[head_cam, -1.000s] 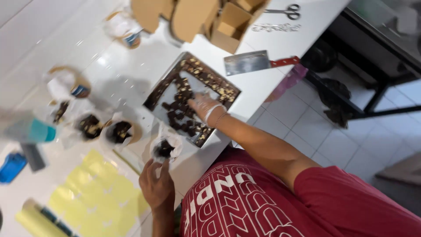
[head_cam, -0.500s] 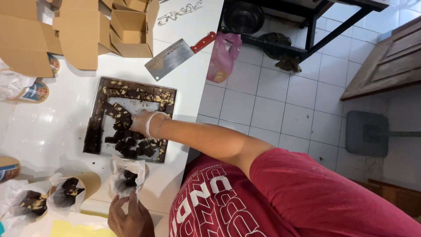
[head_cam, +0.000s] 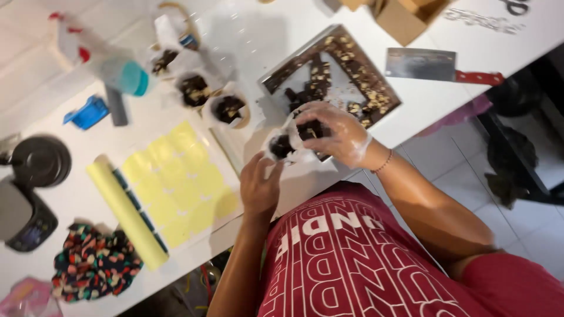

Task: The person places pieces of brownie from a metal tray into individual paper-lined cups by hand.

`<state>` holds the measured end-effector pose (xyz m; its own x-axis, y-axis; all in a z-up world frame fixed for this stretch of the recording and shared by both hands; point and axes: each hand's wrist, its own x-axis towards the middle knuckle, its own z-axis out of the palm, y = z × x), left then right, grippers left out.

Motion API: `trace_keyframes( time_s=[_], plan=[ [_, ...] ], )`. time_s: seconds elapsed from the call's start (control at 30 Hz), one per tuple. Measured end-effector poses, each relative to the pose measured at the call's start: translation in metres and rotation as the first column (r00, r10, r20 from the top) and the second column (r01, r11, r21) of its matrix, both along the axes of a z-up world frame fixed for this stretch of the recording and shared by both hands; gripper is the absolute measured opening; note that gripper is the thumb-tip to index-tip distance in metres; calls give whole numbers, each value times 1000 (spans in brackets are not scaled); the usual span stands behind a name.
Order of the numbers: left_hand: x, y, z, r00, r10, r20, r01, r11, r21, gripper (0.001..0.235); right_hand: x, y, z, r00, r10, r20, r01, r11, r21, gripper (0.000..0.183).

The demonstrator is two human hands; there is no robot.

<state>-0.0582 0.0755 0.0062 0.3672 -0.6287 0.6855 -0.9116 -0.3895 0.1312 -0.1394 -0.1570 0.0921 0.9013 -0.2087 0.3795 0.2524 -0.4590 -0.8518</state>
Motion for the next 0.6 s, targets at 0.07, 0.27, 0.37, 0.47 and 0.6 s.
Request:
trace_keyframes(
  time_s=[0.07,0.27,0.37,0.47,0.6],
  plan=[
    [-1,-3,4,999,-30,-13,29,999,-39,4,8,29,5,999,-4,-50,2,999,-50,45],
    [-3,0,15,1000,17,22,-17,1000,-14,7,35,31,-79,976,211,-62,-165,516,-841,30],
    [-3,2,13,999,33,35,-33,999,12,7,23,43,-82,995,100,3,-48,503,-863,42],
    [-4,3,4,999,30,11,-30,999,22,7,16,53,-44,990,19,-139,-131,470,-873,41],
    [-3,0,10,1000,25,-1,-25,999,36,6,18,55,-60,915,-76,-396,-323,448,-834,52]
  ],
)
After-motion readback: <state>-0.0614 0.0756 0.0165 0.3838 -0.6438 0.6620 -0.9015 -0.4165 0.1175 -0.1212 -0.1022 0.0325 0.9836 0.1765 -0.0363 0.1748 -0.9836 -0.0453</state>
